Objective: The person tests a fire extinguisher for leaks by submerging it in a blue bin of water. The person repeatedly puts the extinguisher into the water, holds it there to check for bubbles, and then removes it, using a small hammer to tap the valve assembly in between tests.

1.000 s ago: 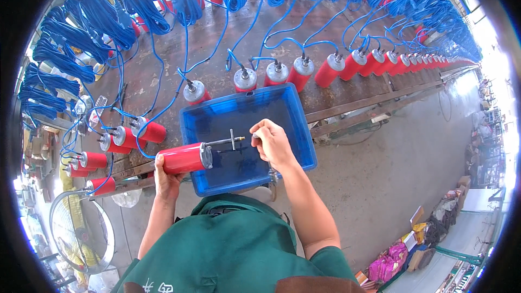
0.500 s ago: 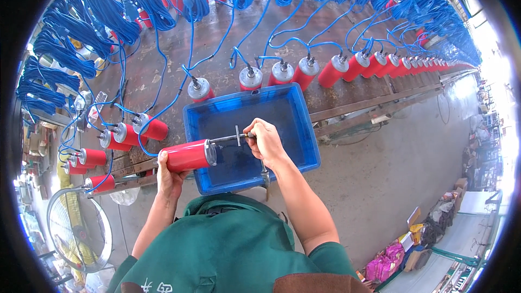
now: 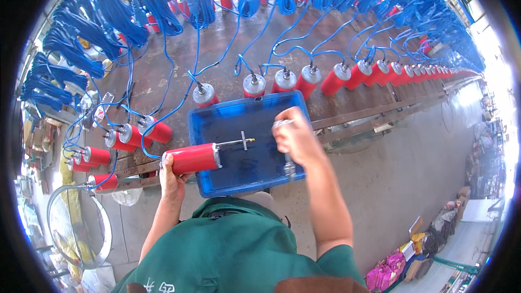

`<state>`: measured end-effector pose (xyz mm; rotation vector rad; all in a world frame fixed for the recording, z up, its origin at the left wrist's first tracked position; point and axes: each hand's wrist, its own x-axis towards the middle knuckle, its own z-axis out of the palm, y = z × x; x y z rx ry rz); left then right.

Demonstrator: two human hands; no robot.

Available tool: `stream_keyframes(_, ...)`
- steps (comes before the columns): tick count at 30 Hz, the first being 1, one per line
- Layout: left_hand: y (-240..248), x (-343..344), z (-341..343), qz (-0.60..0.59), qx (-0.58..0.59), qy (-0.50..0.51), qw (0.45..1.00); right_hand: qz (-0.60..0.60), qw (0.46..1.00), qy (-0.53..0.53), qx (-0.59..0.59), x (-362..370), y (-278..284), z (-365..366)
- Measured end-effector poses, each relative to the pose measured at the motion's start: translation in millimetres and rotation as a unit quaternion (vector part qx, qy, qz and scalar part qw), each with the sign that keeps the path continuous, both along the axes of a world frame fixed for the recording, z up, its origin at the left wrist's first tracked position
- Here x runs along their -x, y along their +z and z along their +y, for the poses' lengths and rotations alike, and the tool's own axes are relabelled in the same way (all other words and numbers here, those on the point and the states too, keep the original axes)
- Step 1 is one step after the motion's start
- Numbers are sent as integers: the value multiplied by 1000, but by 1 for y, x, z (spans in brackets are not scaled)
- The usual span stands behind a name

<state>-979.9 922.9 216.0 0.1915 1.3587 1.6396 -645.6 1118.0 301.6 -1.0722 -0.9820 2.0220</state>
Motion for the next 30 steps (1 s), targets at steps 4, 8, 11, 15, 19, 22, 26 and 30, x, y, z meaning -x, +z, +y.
stream_keyframes(4, 15, -22, 13, 148, 25, 29, 988, 1, 946, -190, -263, -49, 108, -15)
stream_keyframes(8, 19, -51, 37, 278, -18, 5, 960, 89, 991, 95, -39, -151, -10, -34)
stream_keyframes(11, 0, -66, 57, 157, -8, 2, 988, 1, 990, 7, 138, -176, -56, -48)
stream_keyframes(15, -2, -103, 93, 52, 67, -26, 996, -272, 944, -174, 71, -209, -102, -50)
stream_keyframes(19, -33, -120, 113, 40, 132, -6, 990, -411, 900, -146, -13, -240, -115, -43)
stream_keyframes(22, -58, -115, 114, -30, 123, -38, 991, -506, 858, -67, -60, -257, -135, -35)
stream_keyframes(26, -81, -100, 106, -87, 159, -42, 983, -565, 817, -44, -107, -244, -145, 6)
stream_keyframes(30, -98, -88, 88, -83, 167, -48, 981, -553, 789, -112, -245, -231, -177, 72)
